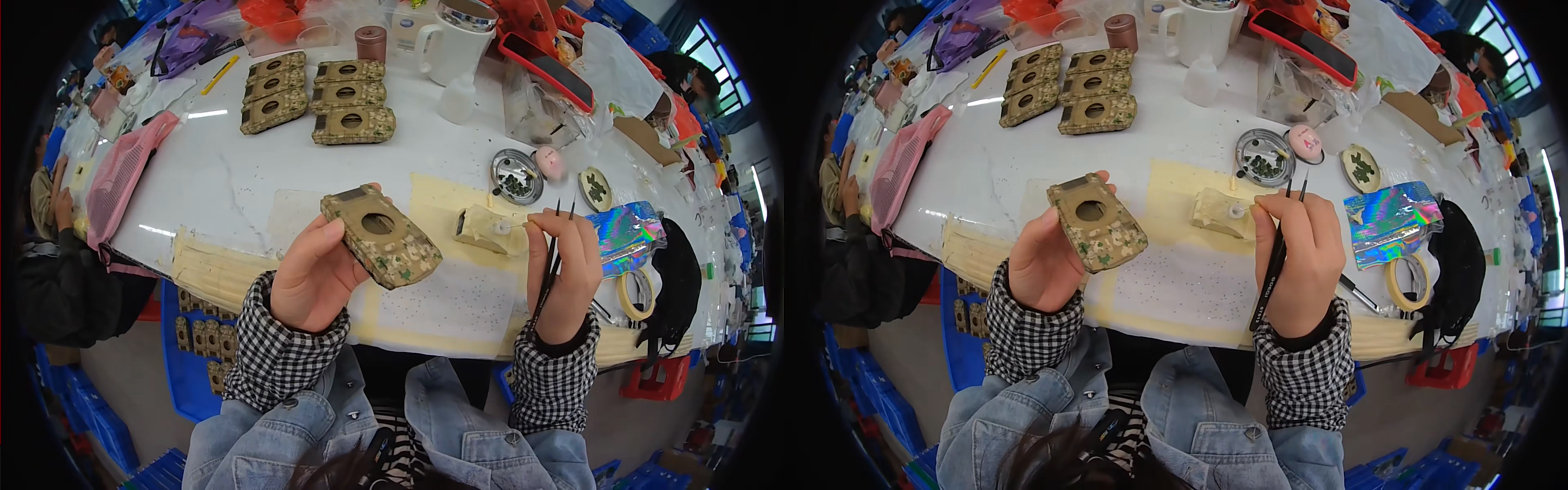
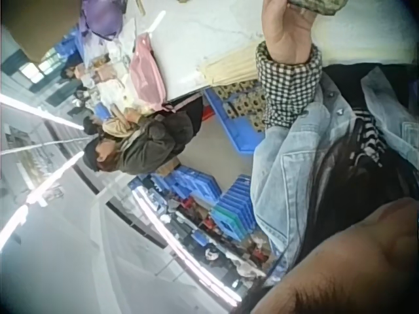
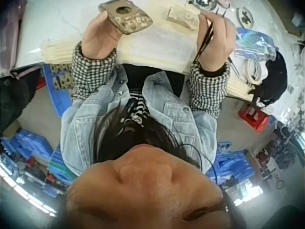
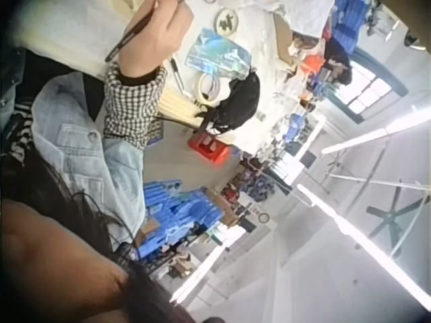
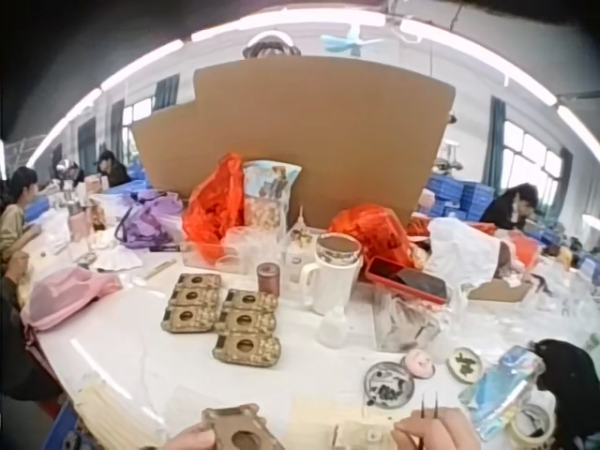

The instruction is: Painting camouflage patterns on plastic toy tank parts.

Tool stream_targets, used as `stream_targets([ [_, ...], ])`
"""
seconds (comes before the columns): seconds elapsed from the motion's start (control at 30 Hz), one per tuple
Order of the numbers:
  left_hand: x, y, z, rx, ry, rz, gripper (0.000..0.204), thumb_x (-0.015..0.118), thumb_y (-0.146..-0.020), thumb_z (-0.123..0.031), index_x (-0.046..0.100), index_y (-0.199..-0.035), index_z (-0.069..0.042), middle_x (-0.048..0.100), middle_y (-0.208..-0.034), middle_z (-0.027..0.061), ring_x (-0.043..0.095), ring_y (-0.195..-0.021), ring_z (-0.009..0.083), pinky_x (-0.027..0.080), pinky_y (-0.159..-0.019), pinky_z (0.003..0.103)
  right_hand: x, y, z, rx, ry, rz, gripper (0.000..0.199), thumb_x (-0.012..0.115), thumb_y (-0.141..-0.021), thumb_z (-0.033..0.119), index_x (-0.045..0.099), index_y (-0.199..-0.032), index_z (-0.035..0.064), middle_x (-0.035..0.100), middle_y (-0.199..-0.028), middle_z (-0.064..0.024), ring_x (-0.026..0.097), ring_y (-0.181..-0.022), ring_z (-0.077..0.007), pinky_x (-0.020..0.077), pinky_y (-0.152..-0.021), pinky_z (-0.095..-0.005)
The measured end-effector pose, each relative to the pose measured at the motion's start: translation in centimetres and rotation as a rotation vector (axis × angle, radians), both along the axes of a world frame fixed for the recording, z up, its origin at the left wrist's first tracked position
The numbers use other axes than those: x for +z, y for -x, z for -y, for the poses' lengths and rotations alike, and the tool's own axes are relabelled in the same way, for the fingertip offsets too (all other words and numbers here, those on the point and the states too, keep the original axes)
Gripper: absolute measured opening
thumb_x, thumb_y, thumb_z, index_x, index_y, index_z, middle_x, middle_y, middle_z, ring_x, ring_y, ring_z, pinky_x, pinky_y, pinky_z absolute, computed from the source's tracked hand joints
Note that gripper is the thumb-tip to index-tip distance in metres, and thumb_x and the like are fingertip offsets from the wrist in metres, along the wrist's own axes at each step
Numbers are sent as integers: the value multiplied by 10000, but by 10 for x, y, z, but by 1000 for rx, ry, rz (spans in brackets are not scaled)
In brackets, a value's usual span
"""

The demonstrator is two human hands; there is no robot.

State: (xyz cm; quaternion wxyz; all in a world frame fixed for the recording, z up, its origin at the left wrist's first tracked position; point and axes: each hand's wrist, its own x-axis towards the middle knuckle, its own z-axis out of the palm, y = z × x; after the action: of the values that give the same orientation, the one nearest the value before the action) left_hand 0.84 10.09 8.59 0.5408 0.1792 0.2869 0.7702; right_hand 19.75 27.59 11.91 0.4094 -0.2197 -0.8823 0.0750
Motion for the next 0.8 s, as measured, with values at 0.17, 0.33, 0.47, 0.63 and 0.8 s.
stream_targets([
  [0.17, 1, -2, 1, 110, -89, 11, 595, 444, -945, -227, 224, -1434, 31, 226, -1513, 143, 261, -1392, 310, 337, -1102, 498, -5, 2, -1, 28, 8, 93, 249, 718, -750, 10, 623, -979, -10, 606, -902, -168, 604, -849, -317, 484, -732, -350],
  [0.33, -5, 2, 3, 134, -137, 117, 603, 437, -957, -240, 201, -1442, 30, 327, -1446, 191, 338, -1348, 325, 351, -1092, 489, 1, -13, -4, 92, -31, 75, 604, 769, -768, 324, 560, -1203, -39, 593, -1031, -225, 606, -957, -344, 461, -867, -395],
  [0.47, -5, 2, 0, 170, -105, 199, 614, 437, -964, -270, 200, -1443, 33, 404, -1376, 227, 395, -1309, 323, 381, -1068, 481, -5, -34, 25, 260, 650, -244, 815, 538, -850, 637, 480, -1234, -79, 627, -1025, -198, 599, -1018, -232, 425, -923, -363],
  [0.63, -6, 2, 1, 196, -130, 232, 596, 432, -972, -283, 223, -1437, 24, 343, -1435, 201, 384, -1317, 327, 400, -1056, 493, -1, -39, 35, 427, 770, 135, 458, 740, -816, 201, 544, -1146, -49, 645, -1006, -157, 668, -961, -243, 506, -831, -308],
  [0.8, -6, 2, 1, 194, -131, 237, 579, 427, -976, -280, 234, -1433, 20, 289, -1476, 181, 373, -1322, 338, 398, -1057, 506, -14, -18, 28, 541, 792, 124, 202, 729, -794, 75, 678, -968, -13, 684, -893, -122, 644, -807, -209, 496, -726, -288],
])
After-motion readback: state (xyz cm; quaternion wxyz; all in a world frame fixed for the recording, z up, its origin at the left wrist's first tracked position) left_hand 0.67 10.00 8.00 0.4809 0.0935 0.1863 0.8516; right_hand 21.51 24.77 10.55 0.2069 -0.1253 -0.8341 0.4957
